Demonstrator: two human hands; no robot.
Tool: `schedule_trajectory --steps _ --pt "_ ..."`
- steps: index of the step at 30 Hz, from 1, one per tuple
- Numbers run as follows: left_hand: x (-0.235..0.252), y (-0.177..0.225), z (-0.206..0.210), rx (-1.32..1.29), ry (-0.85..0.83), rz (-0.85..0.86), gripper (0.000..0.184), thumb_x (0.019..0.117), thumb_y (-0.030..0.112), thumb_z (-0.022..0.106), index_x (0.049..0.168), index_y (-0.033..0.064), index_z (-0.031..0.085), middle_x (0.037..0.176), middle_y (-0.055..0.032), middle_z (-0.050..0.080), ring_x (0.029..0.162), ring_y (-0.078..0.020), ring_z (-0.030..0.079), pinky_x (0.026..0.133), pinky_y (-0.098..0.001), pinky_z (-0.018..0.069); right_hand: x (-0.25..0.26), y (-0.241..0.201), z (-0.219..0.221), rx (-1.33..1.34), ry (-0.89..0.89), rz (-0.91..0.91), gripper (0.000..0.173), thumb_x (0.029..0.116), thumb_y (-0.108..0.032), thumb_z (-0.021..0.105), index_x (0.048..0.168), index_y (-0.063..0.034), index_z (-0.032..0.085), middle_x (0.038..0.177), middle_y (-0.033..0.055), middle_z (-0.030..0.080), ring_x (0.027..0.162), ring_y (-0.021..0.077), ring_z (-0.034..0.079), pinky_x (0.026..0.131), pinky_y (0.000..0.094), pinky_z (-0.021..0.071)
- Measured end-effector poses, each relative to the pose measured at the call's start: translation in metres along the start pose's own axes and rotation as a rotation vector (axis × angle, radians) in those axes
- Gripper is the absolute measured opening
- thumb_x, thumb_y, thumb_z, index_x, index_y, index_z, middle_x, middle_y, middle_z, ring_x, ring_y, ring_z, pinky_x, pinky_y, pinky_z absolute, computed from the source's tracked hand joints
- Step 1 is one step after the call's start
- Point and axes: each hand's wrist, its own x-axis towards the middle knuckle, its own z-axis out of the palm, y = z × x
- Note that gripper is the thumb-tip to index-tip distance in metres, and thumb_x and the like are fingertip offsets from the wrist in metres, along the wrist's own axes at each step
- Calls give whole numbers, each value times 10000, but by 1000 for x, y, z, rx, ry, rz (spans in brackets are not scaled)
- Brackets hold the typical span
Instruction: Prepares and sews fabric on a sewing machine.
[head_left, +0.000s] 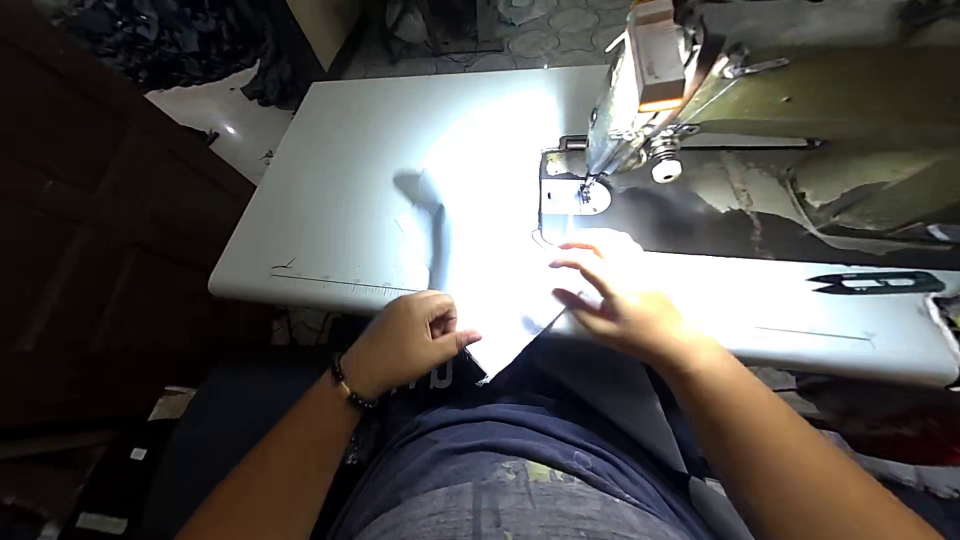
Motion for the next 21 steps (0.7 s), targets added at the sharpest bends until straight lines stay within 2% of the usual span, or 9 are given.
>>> schedule_trajectory --steps 2,3,5,8,10,11,13,16,21 --pt "0 6 21 -42 105 116 374 900 407 736 978 45 687 919 -61 637 747 -74 571 649 -218 486 8 1 21 70 -76 -49 312 944 -367 639 1143 -148 736 1324 115 646 1301 340 552 1061 602 416" --pt "3 10 30 -29 131 166 422 883 426 754 1042 42 680 1032 -108 664 851 -119 624 724 -254 533 10 5 31 96 -91 -68 338 948 -411 632 1147 -160 741 1332 113 645 1334 352 525 1086 612 390" --pt "13 17 48 19 147 235 548 862 528 757 1125 58 652 1156 -135 660 1021 -183 646 854 -317 562 8 13 37 147 -144 -63 445 952 -521 590 1205 -183 729 1342 94 642 1346 330 509 1092 589 381" --pt "25 27 67 207 89 161 638 809 601 761 1189 100 656 1200 -131 662 1119 -305 640 941 -535 526 -6 24 23 304 -309 11 558 939 -537 626 1344 -155 668 1401 127 612 1294 282 579 1035 514 486" --pt "33 34 74 315 46 62 599 806 512 783 1220 90 688 1201 -168 682 1149 -405 632 946 -670 449 -17 32 18 318 -343 -19 537 924 -465 676 1351 -140 666 1428 147 598 1313 303 570 1041 514 486" --pt "36 36 76 346 39 24 563 822 460 779 1235 86 700 1192 -178 685 1147 -419 633 939 -690 442 -22 35 19 288 -319 -62 500 922 -431 684 1330 -143 678 1431 138 599 1340 304 556 1057 508 484" --pt "41 35 77 368 52 -9 481 832 404 753 1202 99 713 1148 -158 686 1107 -388 645 904 -662 457 -28 37 22 201 -257 -125 422 938 -384 668 1301 -170 699 1442 105 607 1386 297 528 1096 496 471" --pt "41 32 79 348 92 10 405 858 410 675 1149 134 728 1088 -116 680 1045 -316 652 876 -602 462 -27 33 16 145 -307 -121 398 979 -374 617 1330 -196 678 1461 83 602 1394 292 529 1078 485 489" --pt "40 33 75 270 84 22 242 947 356 587 1033 206 758 1064 -56 644 1056 -256 597 918 -548 402 -26 35 9 176 -304 -86 398 951 -398 645 1312 -235 678 1337 122 651 1252 321 619 937 537 548"
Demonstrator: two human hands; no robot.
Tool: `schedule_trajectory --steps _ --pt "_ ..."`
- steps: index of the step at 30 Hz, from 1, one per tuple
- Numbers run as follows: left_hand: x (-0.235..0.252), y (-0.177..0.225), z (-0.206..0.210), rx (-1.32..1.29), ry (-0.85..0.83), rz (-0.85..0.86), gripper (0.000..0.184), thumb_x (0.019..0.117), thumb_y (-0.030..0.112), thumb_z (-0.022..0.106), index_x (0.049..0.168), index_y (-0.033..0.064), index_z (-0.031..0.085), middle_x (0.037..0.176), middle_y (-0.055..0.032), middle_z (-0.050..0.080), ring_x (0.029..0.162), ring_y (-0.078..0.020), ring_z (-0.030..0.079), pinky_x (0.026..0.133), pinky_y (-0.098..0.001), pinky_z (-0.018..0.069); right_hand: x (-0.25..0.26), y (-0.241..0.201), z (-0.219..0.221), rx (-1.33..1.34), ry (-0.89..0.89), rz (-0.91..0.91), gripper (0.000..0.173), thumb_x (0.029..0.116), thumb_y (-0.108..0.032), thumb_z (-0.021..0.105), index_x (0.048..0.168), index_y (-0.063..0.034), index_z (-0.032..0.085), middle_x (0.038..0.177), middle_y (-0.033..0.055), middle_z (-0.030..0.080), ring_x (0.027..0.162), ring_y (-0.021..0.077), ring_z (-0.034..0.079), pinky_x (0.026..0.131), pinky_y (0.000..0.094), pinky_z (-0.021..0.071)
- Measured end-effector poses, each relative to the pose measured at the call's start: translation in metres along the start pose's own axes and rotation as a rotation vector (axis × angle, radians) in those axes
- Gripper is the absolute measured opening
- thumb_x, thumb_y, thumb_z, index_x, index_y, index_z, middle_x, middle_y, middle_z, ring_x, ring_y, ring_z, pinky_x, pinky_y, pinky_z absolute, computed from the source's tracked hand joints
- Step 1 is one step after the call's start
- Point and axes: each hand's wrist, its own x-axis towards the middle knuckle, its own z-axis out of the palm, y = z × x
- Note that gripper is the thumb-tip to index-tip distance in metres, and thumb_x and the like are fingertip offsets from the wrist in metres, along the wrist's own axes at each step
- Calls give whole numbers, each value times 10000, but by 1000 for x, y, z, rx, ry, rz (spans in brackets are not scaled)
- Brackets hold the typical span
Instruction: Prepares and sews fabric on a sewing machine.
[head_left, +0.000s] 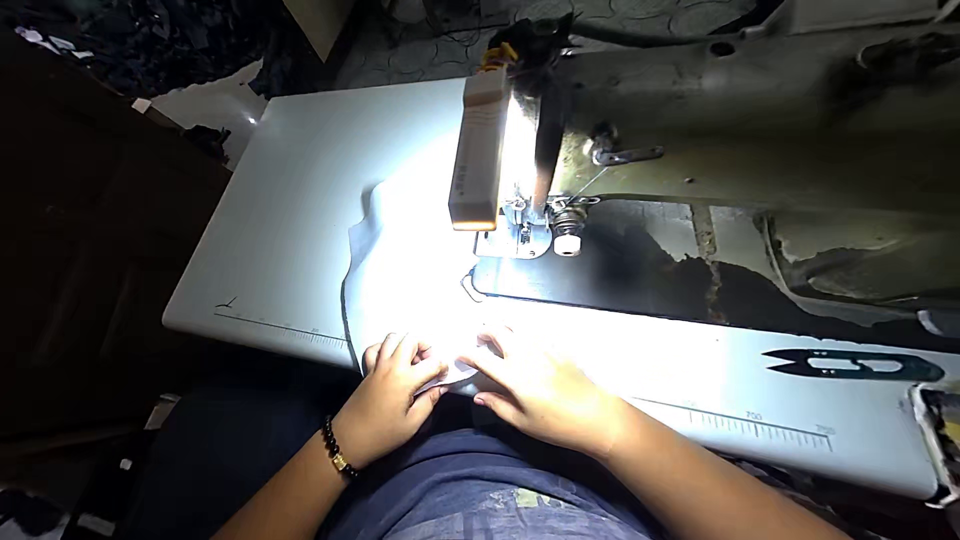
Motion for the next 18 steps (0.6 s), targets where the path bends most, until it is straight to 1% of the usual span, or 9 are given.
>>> schedule_trajectory --steps 3,6,8,9,11,13,15,16,18 --pt "6 17 -23 -27 -86 112 197 972 261 577 1011 146 732 1280 -82 680 1200 -304 628 967 -590 487 -3 4 -1 72 70 -23 462 918 -417 687 1354 -267 659 1442 101 596 1333 309 564 1007 558 514" --pt "7 39 -60 -111 -126 309 219 1049 241 484 1035 92 645 1078 -65 729 1001 -155 706 836 -340 583 -8 2 -7 339 184 -89 387 919 -413 707 1234 -190 718 1449 67 606 1349 232 551 1064 486 472" --pt "4 50 -88 -237 -129 392 227 1111 298 414 1089 98 520 910 -31 642 813 -36 642 699 -173 538 -16 -7 -8 539 291 -115 398 915 -395 754 1189 -111 700 1303 51 693 1289 131 596 1078 359 499" --pt "1 54 -100 -320 -128 416 215 1115 314 412 1118 109 479 878 0 581 779 23 592 686 -116 501 -22 -13 -5 556 339 -113 411 918 -401 759 1184 -96 691 1228 43 716 1226 89 624 1062 318 510" --pt "-8 53 -117 -467 -85 422 199 1106 304 447 1240 160 474 995 90 615 904 121 591 802 -64 491 -37 -26 7 464 402 -81 373 923 -400 741 1089 -66 733 1048 46 756 1084 74 674 1096 356 465" --pt "-12 41 -123 -525 -40 376 283 1102 311 455 1375 243 490 1135 172 681 1029 120 624 903 -98 519 -51 -37 14 392 329 10 300 934 -371 728 929 -71 744 919 42 750 1007 94 690 1120 400 434" --pt "-2 22 -124 -474 -18 287 280 1094 324 479 1338 217 568 1076 150 722 975 74 669 872 -158 569 -59 -47 -2 388 138 196 232 913 -288 733 841 -68 749 826 32 730 889 103 694 969 373 522" --pt "8 12 -123 -448 -12 242 238 1078 277 511 1251 170 634 1010 123 726 917 58 676 836 -178 580 -61 -51 -18 372 84 296 211 902 -243 720 823 -49 741 778 49 706 799 137 684 792 396 559" --pt "28 -1 -123 -430 47 209 168 1023 137 554 1069 94 710 931 90 724 852 49 671 799 -186 584 -63 -62 -49 195 255 391 161 877 -147 679 777 -22 701 666 69 634 630 162 618 570 397 499"
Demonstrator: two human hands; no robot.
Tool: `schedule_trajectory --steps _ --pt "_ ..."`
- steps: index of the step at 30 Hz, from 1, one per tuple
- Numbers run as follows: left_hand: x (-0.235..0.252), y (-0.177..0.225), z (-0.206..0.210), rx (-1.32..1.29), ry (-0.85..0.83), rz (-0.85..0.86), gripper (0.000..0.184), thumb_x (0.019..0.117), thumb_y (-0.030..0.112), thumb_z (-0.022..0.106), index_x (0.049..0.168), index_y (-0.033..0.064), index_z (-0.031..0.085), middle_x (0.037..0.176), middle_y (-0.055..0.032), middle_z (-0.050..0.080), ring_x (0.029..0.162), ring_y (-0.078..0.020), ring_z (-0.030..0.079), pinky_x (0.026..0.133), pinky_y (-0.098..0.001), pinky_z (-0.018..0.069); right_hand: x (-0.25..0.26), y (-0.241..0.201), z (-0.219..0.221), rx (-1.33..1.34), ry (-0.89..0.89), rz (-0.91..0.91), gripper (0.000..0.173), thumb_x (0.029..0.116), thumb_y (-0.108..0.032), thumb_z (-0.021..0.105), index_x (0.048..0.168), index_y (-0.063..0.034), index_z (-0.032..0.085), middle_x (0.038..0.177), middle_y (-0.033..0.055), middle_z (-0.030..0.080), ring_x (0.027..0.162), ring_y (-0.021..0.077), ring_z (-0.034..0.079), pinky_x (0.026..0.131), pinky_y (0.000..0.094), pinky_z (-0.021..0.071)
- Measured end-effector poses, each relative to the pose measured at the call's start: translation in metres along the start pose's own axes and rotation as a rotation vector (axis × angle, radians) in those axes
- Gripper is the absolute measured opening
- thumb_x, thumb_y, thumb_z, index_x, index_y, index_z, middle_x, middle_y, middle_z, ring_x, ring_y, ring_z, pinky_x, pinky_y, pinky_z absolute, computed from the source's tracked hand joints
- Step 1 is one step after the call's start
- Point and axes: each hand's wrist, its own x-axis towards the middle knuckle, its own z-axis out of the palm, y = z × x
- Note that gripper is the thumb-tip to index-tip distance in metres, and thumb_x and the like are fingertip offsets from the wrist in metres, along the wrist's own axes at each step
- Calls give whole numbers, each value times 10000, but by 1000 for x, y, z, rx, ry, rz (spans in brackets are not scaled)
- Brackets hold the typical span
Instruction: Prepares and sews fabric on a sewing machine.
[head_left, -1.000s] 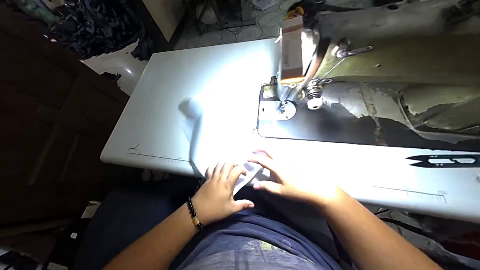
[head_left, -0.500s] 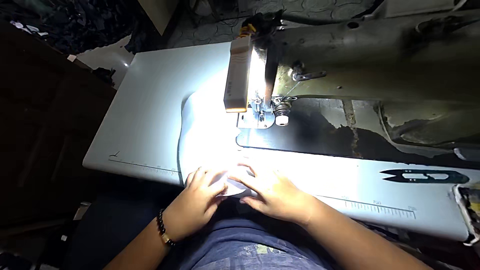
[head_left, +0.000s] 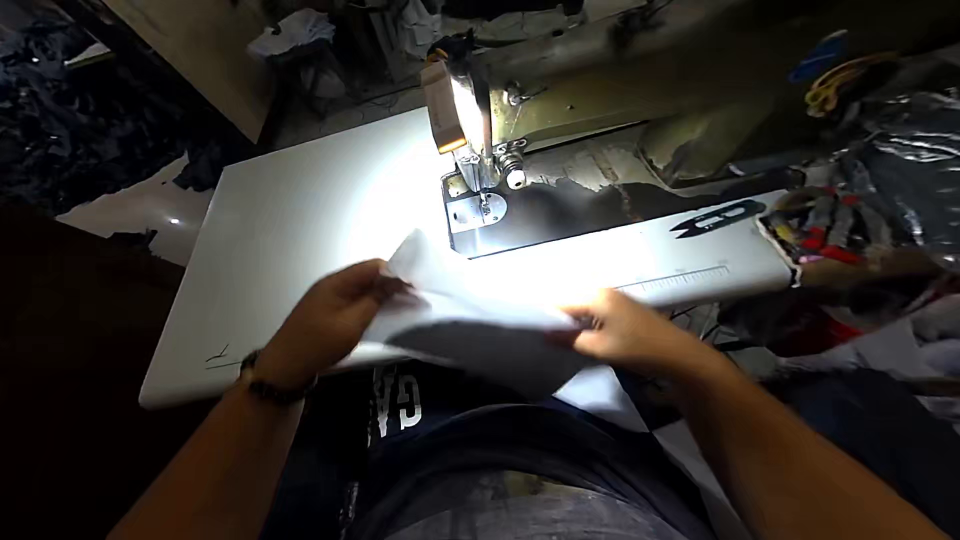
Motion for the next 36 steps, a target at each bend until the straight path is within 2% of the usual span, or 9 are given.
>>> schedule_trajectory --steps 3,7,9,11,15,19,26,33,36 --pt "15 -7 -8 -64 121 246 197 1008 117 535 1081 65 711 1070 61 728 1011 14 670 938 -215 558 9 -16 -35 -365 489 -301 185 957 -126 584 966 -25 738 948 123 731 894 206 710 796 378 589" --pt "7 -42 0 87 130 396 177 963 134 577 1005 53 728 1138 -57 710 1153 -162 650 1050 -390 518 18 -6 -23 -577 475 -387 230 919 -139 564 1005 -29 746 1097 210 709 1046 397 656 886 563 504" --pt "-19 -77 17 275 125 195 229 888 45 600 1049 34 763 1172 -153 699 1182 -308 628 1036 -554 473 12 20 12 -622 302 -211 269 825 -136 657 1051 -53 778 1140 205 710 1112 445 641 947 664 458" --pt "-59 -106 32 363 210 57 322 876 67 545 1134 31 735 1286 -197 655 1269 -377 583 1051 -595 460 7 38 35 -623 56 37 378 1023 -294 552 1316 -113 705 1420 186 611 1350 470 510 1115 722 298" --pt "-177 -134 36 517 337 -233 312 926 161 569 1068 -111 626 1066 -305 654 1005 -458 654 882 -572 544 3 43 45 -583 28 83 684 1014 -647 389 1328 -123 695 1451 169 591 1369 471 491 1068 758 308" --pt "-265 -151 18 544 244 -966 587 951 268 730 1278 -185 549 1328 -495 466 1264 -693 434 1008 -796 354 7 49 10 -548 127 52 514 1026 -454 402 1323 -167 708 1438 122 613 1340 398 543 1049 708 362" --pt "-292 -187 35 726 -45 -1376 422 1117 229 396 1366 -75 548 1437 -320 517 1383 -522 446 1032 -670 434 -12 117 -80 -683 446 490 414 1069 -321 512 1355 -52 643 1388 325 539 1308 608 436 993 793 331" --pt "-290 -182 27 726 -126 -1313 584 1087 403 463 1339 -117 544 1437 -346 497 1353 -500 491 1064 -629 436 -5 68 -28 -585 322 110 481 1022 -337 443 1248 13 682 1335 262 606 1273 495 525 1034 698 385" --pt "-286 -173 38 784 -192 -1353 502 1112 324 386 1402 -62 523 1475 -304 488 1390 -487 459 1037 -672 425 12 56 11 -598 138 89 487 997 -469 498 1296 -148 711 1374 176 611 1323 432 516 1048 691 367"
